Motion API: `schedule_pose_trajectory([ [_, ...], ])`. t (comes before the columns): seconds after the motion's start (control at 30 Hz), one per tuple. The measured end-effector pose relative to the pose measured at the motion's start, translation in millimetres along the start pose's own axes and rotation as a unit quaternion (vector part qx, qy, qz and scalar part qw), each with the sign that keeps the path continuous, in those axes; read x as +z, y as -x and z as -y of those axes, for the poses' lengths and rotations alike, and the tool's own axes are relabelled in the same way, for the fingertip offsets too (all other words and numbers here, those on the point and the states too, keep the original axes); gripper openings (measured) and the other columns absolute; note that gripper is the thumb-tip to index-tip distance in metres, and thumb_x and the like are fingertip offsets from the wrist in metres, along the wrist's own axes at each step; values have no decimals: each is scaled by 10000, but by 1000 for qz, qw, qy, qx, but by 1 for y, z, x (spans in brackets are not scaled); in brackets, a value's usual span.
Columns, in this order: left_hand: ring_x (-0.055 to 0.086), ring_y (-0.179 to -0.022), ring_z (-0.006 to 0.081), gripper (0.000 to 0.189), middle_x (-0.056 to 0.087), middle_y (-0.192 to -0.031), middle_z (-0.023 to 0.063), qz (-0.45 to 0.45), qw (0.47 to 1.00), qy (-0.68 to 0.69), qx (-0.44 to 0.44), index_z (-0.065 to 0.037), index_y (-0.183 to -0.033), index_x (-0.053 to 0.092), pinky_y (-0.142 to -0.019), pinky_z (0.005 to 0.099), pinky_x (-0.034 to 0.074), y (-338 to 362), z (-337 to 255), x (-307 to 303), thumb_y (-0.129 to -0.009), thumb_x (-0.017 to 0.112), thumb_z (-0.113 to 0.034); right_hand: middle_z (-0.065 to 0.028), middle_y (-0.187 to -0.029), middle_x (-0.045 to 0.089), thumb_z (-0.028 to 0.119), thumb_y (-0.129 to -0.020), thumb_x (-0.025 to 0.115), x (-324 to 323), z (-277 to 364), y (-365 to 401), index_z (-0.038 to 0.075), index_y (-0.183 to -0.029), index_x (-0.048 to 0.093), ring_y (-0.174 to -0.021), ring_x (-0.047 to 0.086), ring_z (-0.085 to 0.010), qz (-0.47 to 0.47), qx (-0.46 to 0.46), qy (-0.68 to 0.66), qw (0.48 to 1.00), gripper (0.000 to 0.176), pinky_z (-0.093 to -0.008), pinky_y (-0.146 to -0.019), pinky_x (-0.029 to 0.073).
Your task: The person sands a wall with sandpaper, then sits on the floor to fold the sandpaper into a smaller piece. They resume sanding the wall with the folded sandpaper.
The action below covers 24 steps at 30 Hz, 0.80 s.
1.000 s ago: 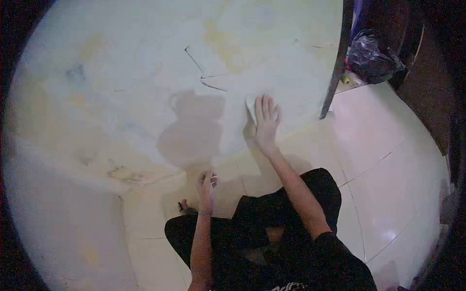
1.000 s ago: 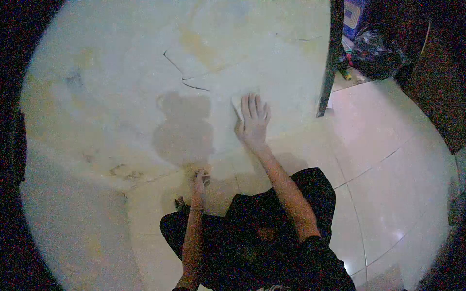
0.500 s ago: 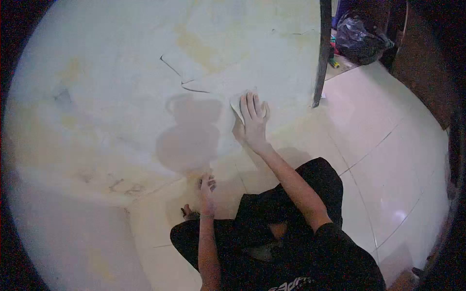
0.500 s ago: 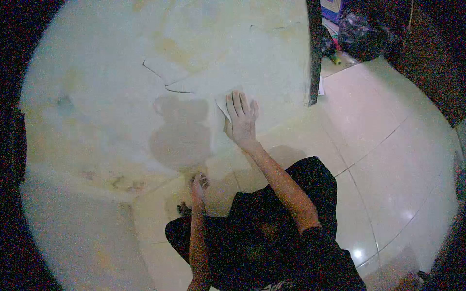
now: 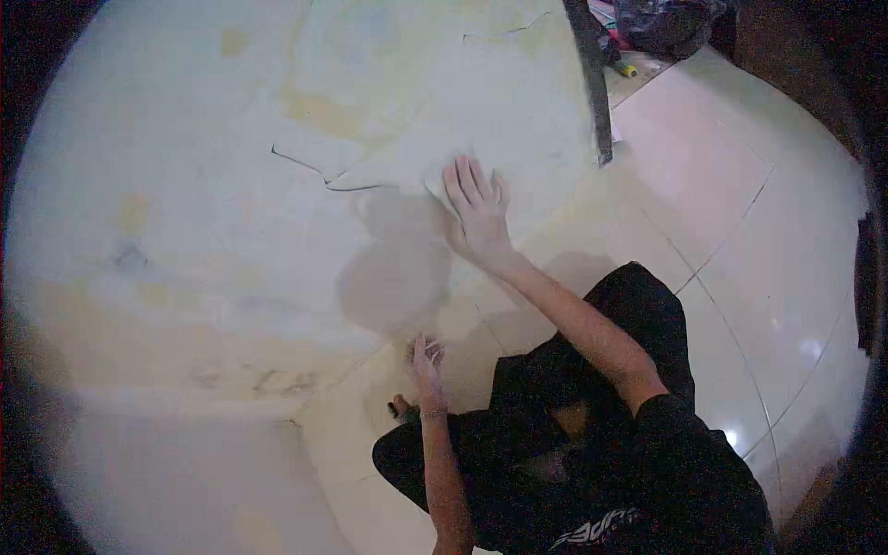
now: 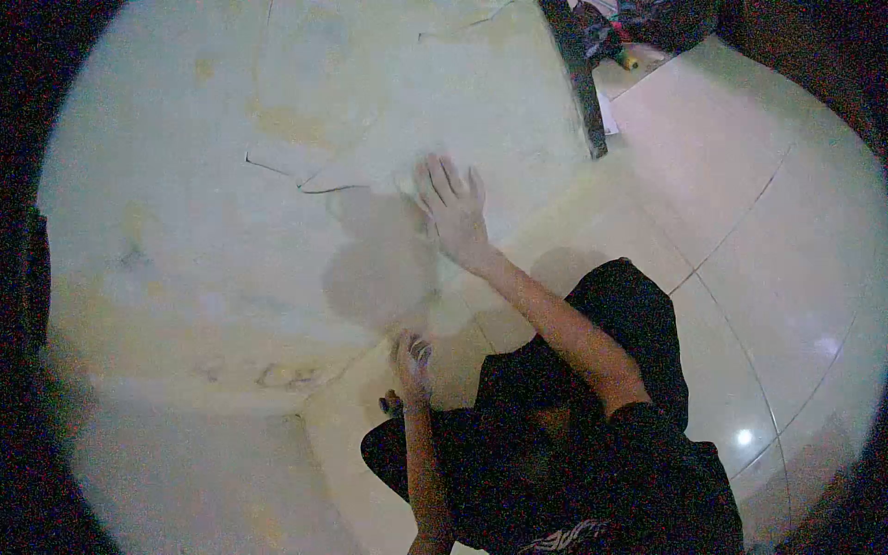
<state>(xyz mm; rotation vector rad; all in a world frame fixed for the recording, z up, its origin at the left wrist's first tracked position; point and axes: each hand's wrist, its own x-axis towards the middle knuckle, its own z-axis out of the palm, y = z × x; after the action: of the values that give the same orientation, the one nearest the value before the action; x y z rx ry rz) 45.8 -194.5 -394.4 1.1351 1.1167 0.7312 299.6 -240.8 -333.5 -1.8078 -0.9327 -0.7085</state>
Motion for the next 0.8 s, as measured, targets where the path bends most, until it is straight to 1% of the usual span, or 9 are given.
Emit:
schedule_pose_trajectory([
  [0.13, 578, -838, 152, 280, 576, -972, 61, 2, 1000, -8, -1, -74, -1047, 540, -728, 299, 486, -3, 3, -1, -920, 556, -323, -185, -1497, 232, 193, -812, 515, -36, 8, -44, 54, -1424, 304, -1370, 248, -343, -12, 25, -8, 1000, 662, -590, -1058, 134],
  [0.23, 575, -822, 144, 288, 572, -959, 59, 24, 1000, -10, 7, -78, -1036, 540, -723, 296, 488, -9, 6, 2, -922, 553, -342, -170, -1496, 246, 177, -799, 526, -16, 2, -21, 71, -1427, 306, -1372, 245, -341, -4, 21, -28, 999, 674, -599, -1055, 133],
  [0.33, 579, -774, 134, 259, 585, -906, 43, 36, 999, 10, 14, -81, -1002, 550, -696, 290, 490, -9, 7, 0, -917, 568, -325, -178, -1494, 242, 159, -796, 522, 23, -16, 27, 61, -1430, 294, -1372, 240, -352, 21, -23, 22, 999, 681, -612, -1050, 132],
  [0.43, 583, -740, 125, 228, 593, -861, 29, 6, 1000, 15, 6, -87, -966, 558, -669, 283, 489, -16, 10, -2, -911, 583, -307, -190, -1480, 268, 146, -801, 518, 4, -7, -1, 24, -1420, 293, -1365, 254, -358, 9, -16, 22, 1000, 670, -603, -1051, 131],
  [0.47, 584, -731, 123, 218, 596, -848, 25, -13, 1000, 15, -1, -89, -954, 560, -660, 280, 488, -17, 12, -3, -909, 587, -301, -192, -1476, 276, 144, -802, 518, -9, -3, -18, 15, -1417, 294, -1362, 260, -358, -14, -6, -9, 1000, 668, -597, -1052, 132],
  [0.53, 587, -743, 124, 223, 597, -855, 29, 2, 1000, 23, 11, -92, -953, 559, -661, 276, 484, -18, 13, -5, -908, 588, -308, -195, -1468, 292, 141, -803, 519, -30, 2, -46, -4, -1411, 296, -1357, 272, -358, -60, 15, -65, 996, 663, -585, -1055, 135],
  [0.67, 591, -758, 126, 229, 600, -871, 38, 18, 999, 26, 23, -94, -951, 558, -671, 275, 485, -6, 8, 6, -905, 591, -316, -191, -1468, 295, 136, -785, 542, -15, -7, -24, -4, -1409, 303, -1355, 281, -351, -35, -8, -12, 999, 682, -568, -1054, 145],
  [0.73, 588, -794, 144, 207, 600, -910, 41, 17, 1000, 18, 8, -87, -1011, 561, -697, 290, 484, -13, 14, 0, -919, 566, -272, -190, -1471, 290, 139, -776, 551, -1, -17, 0, -2, -1409, 306, -1358, 278, -341, -2, -18, 18, 1000, 693, -565, -1052, 152],
  [0.8, 585, -815, 151, 206, 599, -933, 43, 10, 1000, 11, -3, -84, -1041, 564, -712, 297, 483, -12, 11, 1, -924, 556, -254, -190, -1471, 290, 143, -766, 554, -3, -17, -3, 3, -1410, 307, -1361, 274, -336, -13, -18, 24, 999, 704, -561, -1055, 149],
])
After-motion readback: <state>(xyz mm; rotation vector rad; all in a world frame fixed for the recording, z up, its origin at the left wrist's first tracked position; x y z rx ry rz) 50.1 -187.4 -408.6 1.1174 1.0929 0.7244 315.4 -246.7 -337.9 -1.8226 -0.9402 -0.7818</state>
